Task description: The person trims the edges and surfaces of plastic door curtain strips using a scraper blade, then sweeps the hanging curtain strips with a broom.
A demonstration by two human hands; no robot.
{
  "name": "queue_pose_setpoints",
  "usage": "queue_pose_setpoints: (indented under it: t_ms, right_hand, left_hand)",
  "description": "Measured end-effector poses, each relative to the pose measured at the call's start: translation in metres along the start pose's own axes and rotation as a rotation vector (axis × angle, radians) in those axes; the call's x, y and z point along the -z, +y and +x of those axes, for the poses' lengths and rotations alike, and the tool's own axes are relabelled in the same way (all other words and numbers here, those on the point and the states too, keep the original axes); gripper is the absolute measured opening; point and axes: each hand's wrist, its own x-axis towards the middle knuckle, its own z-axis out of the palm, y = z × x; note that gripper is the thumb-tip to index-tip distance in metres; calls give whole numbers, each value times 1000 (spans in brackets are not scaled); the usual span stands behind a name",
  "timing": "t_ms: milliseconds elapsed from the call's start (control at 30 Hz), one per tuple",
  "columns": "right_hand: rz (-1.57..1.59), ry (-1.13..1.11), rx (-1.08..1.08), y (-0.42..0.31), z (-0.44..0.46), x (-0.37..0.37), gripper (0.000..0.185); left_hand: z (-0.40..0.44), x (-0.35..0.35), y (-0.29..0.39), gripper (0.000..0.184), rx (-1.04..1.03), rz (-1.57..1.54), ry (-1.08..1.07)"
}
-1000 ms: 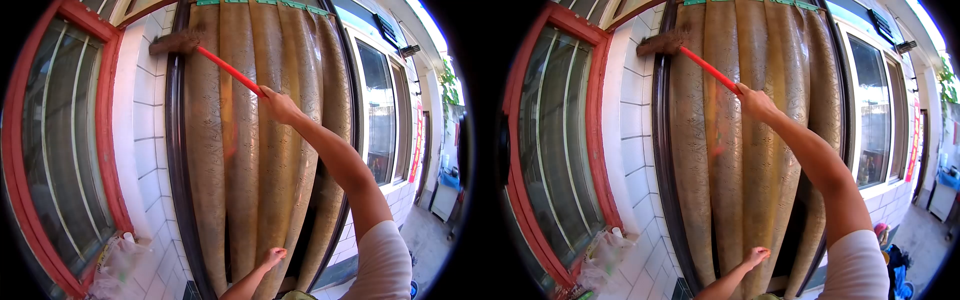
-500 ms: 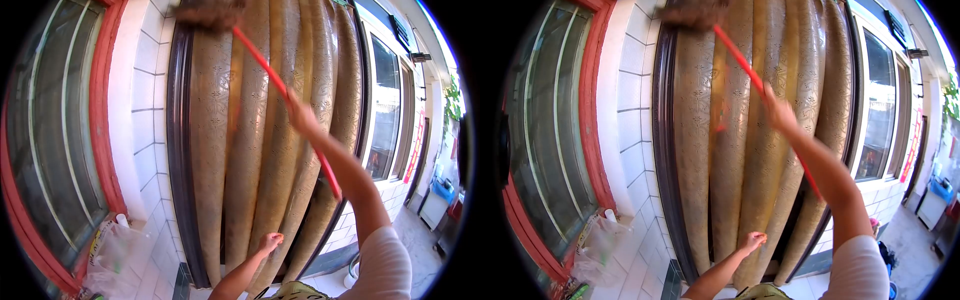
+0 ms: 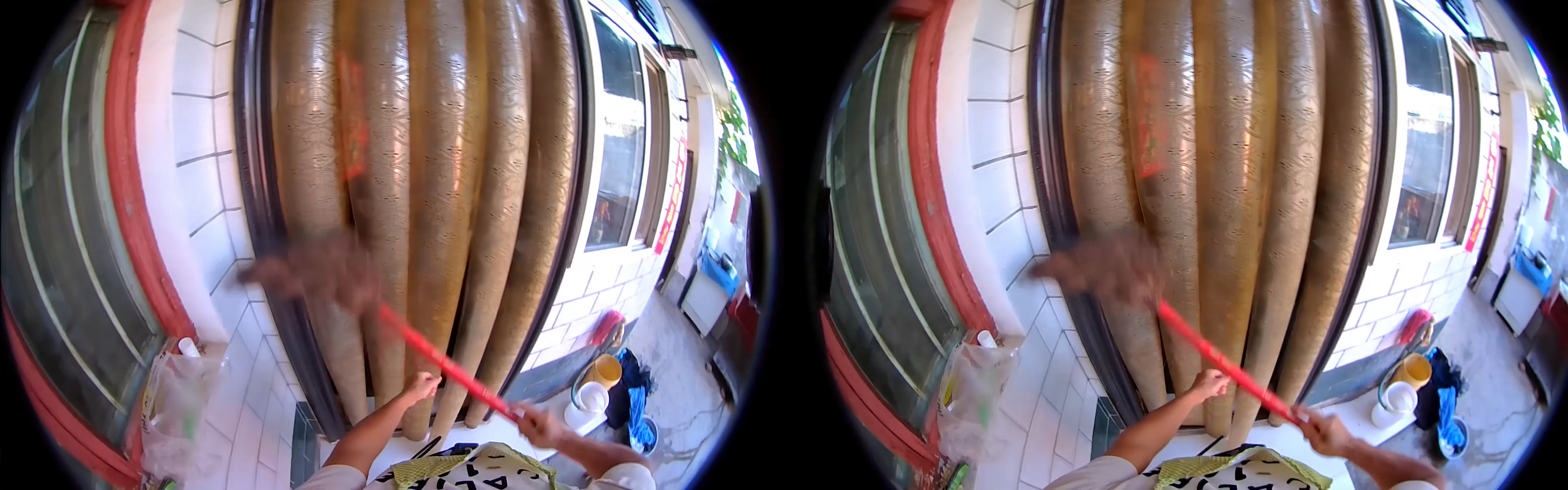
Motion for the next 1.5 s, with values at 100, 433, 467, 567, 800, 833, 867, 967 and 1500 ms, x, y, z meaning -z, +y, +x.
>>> queue_pose_setpoints:
  t_ms: [100,433,467,567,800,833,867,967,1500]
  right_hand:
    - [-107,298,128,-40,48,65,34]
    - [-165,1179,451,-245,249,337,41]
    - [-144,1126,368,-247,248,336,41]
    - [-323,989,443,-150,241,286,39]
    - [-49,237,22,84,-4,13,27]
    - [28,173,-57,97,-42,-11,26]
    - [95,121,-132,108,-78,-31,25]
    - [262,86,-298,129,-158,-67,23]
    - [681,405,97,106,-49,27,36]
  left_hand:
    - [-2,9,19,24,123,147,46]
    - [0,15,30,29,-100,46,168]
    - [-1,17,31,29,-99,51,171]
    - [-1,27,27,26,-73,-55,235]
    - [15,80,-26,24,148,118,134]
    - [25,94,-51,31,250,354,7]
    - [16,97,-73,36,271,464,-172]
    - [-24,96,-40,42,293,729,-372]
    - [115,15,300,31,-854,202,370]
